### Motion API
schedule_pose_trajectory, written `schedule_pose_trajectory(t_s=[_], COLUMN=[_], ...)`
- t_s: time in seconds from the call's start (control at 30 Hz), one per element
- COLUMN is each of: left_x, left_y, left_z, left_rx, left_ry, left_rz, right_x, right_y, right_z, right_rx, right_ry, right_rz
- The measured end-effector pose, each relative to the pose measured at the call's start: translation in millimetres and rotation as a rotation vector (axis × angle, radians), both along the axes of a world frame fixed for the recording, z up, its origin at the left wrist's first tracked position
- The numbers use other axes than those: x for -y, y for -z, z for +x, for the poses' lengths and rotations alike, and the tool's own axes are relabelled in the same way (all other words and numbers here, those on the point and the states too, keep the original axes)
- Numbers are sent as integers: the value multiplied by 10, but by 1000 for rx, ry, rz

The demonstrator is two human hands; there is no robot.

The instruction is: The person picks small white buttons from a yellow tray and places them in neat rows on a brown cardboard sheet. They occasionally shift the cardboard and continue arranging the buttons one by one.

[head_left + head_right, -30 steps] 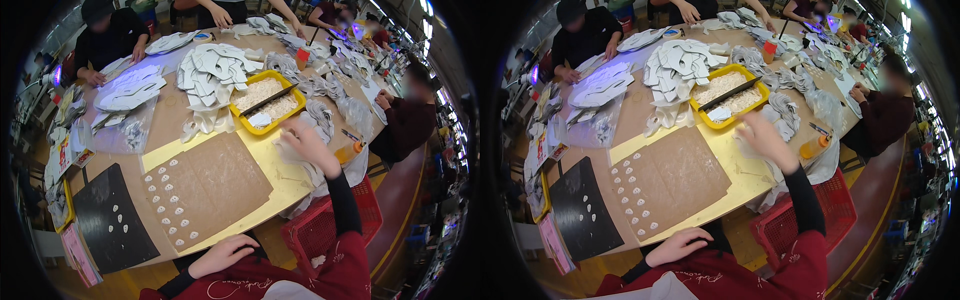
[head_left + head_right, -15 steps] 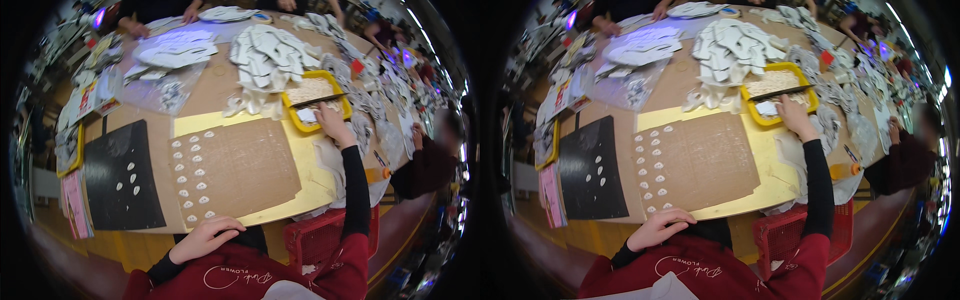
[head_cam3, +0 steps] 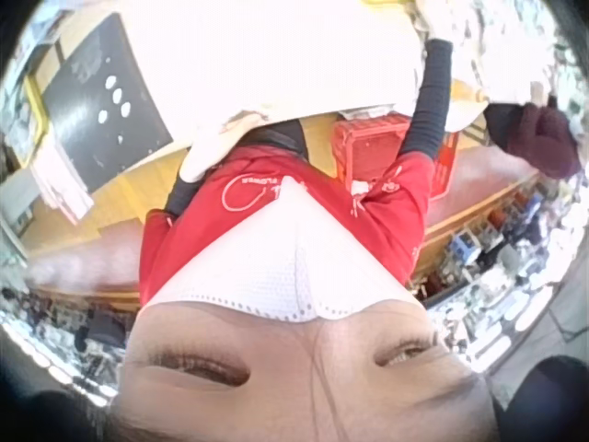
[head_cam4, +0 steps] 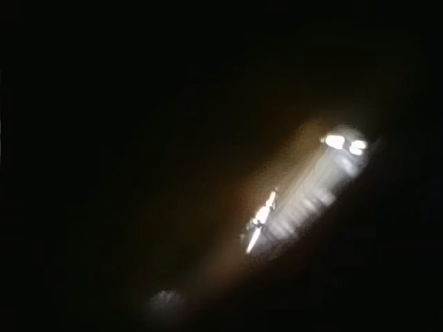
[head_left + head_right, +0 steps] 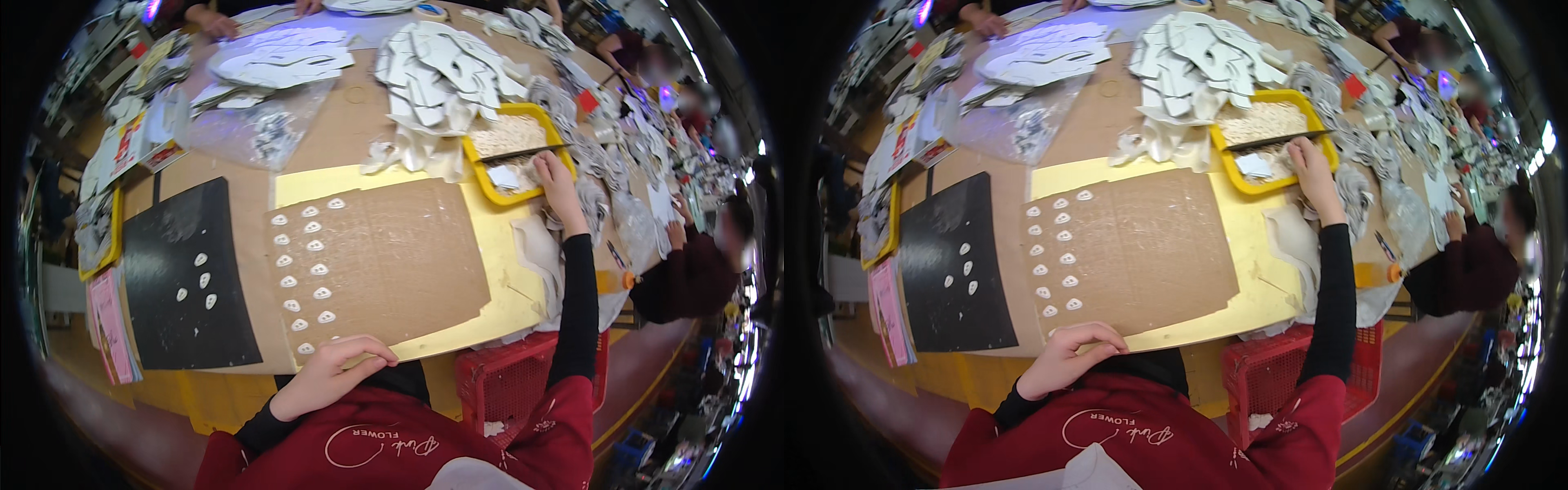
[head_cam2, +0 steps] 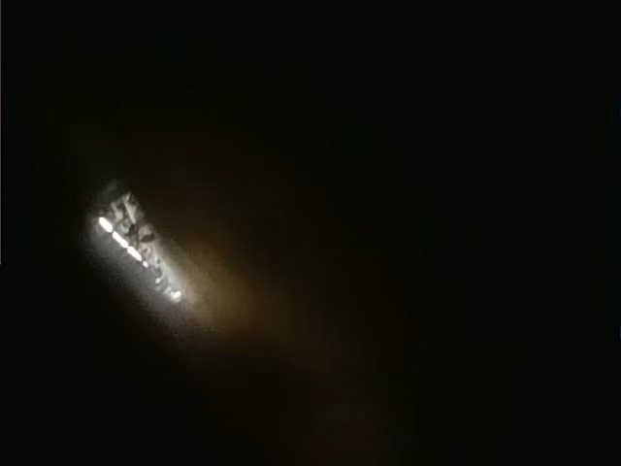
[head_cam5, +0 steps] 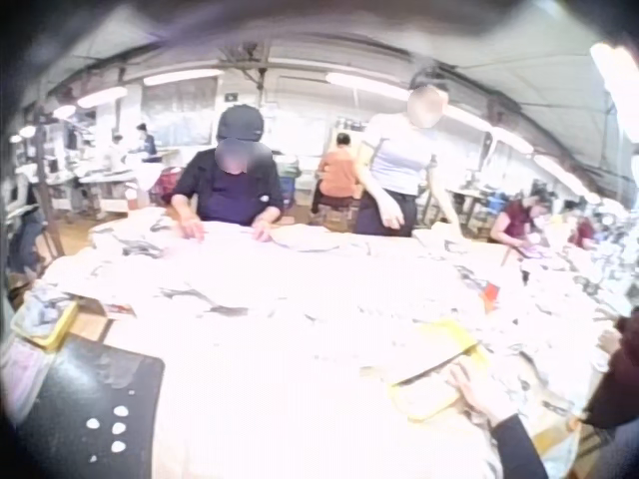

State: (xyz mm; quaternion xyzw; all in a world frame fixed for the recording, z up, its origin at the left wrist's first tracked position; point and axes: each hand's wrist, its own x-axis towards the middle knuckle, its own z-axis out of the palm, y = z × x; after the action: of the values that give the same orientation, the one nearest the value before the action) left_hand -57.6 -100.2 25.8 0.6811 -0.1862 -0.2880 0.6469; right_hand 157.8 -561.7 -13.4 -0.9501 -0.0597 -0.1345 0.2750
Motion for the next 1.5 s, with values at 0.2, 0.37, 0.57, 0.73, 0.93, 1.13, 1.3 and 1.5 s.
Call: schedule_pose_trajectory(t_s=[0.2,0.37,0.57,0.73,0.93,1.13,1.3,1.5], left_x=[327,619,491,161,-23,-142,-257,-331], left_y=[107,222,334,317,333,337,308,284], left_z=[101,309,418,514,609,636,676,625], left_rx=[-763,-1283,-1161,-1039,-1034,-967,-788,-787], left_ry=[-396,-203,-466,-558,-469,-553,-663,-658], left_rz=[-514,-1105,-974,-1062,-1099,-956,-710,-612], right_x=[-806,-2073,-2464,-2623,-2775,-2866,-2848,-2944], right_y=[-491,-703,-503,-534,-479,-387,-252,-4], right_z=[-538,-1342,-1307,-1147,-1049,-908,-627,-414], right_rx=[-73,-335,14,23,-127,-387,-480,-658], right_ry=[-115,-768,-833,-698,-669,-524,-366,-347], right_rz=[367,253,-101,8,125,409,507,363])
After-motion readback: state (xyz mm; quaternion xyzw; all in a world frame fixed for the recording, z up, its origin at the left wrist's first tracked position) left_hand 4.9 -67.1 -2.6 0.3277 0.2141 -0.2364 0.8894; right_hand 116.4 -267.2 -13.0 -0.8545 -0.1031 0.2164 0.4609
